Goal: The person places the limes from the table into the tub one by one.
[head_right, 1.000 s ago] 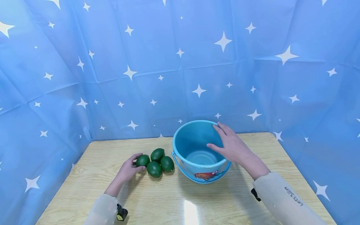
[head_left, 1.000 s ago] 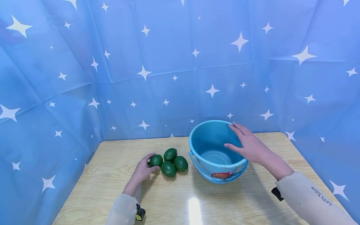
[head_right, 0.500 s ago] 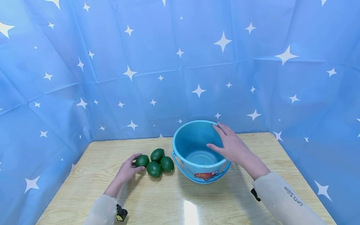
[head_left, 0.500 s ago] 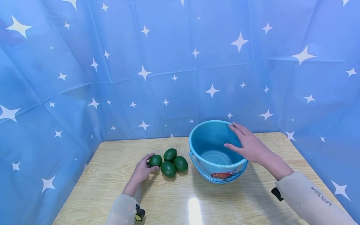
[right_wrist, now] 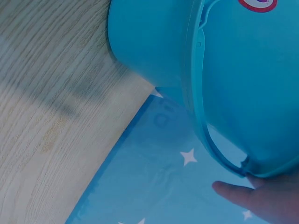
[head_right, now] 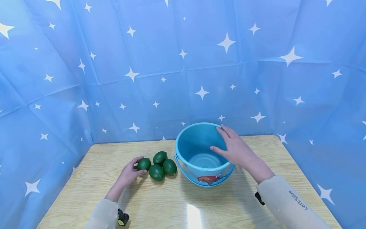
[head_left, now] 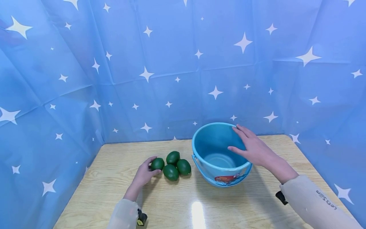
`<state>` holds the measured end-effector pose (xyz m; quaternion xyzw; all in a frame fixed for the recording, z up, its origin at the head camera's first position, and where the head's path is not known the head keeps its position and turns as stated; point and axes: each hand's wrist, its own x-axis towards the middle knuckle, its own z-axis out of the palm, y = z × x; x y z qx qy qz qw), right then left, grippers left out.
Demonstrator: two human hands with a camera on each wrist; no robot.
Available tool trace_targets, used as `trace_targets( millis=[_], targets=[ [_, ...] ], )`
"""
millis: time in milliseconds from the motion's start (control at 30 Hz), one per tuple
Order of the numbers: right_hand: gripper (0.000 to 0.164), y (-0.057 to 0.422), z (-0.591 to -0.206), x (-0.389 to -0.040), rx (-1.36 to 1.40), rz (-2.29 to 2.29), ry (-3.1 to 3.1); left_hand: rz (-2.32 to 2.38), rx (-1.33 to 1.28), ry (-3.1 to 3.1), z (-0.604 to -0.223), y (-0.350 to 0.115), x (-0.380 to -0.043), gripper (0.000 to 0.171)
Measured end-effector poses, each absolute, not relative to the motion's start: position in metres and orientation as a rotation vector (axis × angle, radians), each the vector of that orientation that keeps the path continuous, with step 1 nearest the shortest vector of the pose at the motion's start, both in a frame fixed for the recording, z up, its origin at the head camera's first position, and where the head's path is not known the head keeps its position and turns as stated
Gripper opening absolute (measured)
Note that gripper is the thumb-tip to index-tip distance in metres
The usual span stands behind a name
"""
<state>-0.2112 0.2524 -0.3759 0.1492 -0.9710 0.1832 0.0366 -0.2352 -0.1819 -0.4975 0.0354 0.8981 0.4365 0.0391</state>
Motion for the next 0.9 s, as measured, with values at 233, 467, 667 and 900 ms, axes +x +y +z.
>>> trace_targets(
  millis=[233,467,667,900],
  targets=[
    [0.088,0.2523,-0.3759,-0.2110,0.459,0.570,-2.978,1.349,0.076,2.747,-0.4961,-0.1816,-0.2345,0.063],
    [0.088,0.2523,-0.3761,-0.2110,0.456,0.580,-2.977,1.374,0.077,2.734,-0.4935,-0.1825,-0.2315,0.063],
    [0.088,0.2529,-0.3767,-0.2116,0.450,0.584,-2.976,1.374,0.071,2.736,-0.4937,-0.1834,-0.2305,0.063],
    [0.089,0.2531,-0.3777,-0.2122,0.450,0.585,-2.972,1.379,0.076,2.741,-0.4941,-0.1847,-0.2293,0.063]
  ],
)
